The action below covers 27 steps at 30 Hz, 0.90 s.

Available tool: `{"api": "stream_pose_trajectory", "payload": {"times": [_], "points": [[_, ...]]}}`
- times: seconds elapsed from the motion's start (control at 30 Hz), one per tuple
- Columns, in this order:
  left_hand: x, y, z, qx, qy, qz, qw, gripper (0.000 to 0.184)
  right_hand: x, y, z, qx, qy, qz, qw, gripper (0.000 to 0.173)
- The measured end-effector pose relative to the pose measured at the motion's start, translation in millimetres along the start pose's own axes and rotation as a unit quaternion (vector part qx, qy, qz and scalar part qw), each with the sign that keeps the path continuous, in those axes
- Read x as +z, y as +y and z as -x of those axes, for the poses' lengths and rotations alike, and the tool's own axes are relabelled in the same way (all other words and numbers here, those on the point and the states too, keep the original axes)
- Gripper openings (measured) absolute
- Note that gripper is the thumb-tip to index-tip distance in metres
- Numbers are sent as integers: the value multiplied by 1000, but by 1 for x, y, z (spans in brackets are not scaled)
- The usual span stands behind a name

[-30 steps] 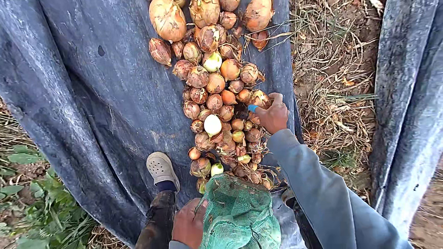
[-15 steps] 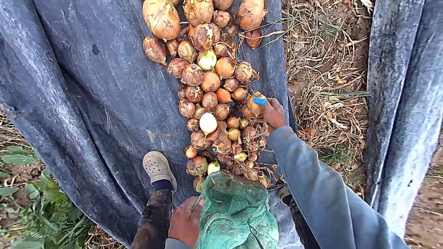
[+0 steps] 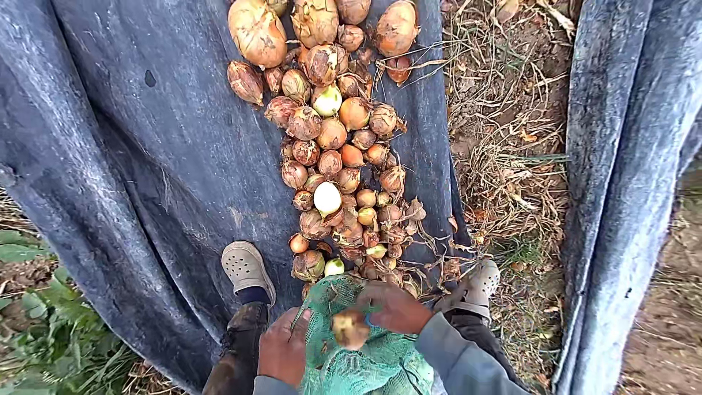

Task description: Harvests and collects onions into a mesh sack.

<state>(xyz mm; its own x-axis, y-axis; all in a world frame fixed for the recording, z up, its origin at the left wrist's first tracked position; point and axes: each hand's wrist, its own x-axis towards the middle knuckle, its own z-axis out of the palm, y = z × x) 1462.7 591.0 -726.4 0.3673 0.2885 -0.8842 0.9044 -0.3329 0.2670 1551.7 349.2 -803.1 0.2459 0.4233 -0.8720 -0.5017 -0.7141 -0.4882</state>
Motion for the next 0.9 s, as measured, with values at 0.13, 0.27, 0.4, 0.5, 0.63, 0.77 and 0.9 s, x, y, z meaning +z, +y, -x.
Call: {"api": "stream_pose_trajectory", "payload": {"times": [0.13, 0.27, 0.4, 0.5, 0.63, 0.77, 0.9], "points": [[1, -1, 2, 4, -11, 3, 1000, 24, -54, -11, -50, 49, 298, 173, 938, 37], [1, -5, 3, 22, -11, -2, 1000, 24, -123, -51, -136, 168, 351, 241, 889, 75], [-2, -9, 1, 9, 0, 5, 1000, 23, -120, -57, -149, 203, 350, 279, 871, 87], [0, -8, 1, 4, -7, 18, 1000, 24, -104, -57, -99, 136, 426, 214, 869, 71], [-1, -4, -1, 6, -15, 15, 1000, 25, 9, -32, 10, -45, 239, 108, 964, 52], [-2, 0, 1, 0, -32, 11, 999, 26, 51, -45, 13, 20, 54, 174, 983, 44], [1, -10, 4, 5, -26, 14, 1000, 27, 32, -85, -86, 11, 343, 225, 912, 69]]}}
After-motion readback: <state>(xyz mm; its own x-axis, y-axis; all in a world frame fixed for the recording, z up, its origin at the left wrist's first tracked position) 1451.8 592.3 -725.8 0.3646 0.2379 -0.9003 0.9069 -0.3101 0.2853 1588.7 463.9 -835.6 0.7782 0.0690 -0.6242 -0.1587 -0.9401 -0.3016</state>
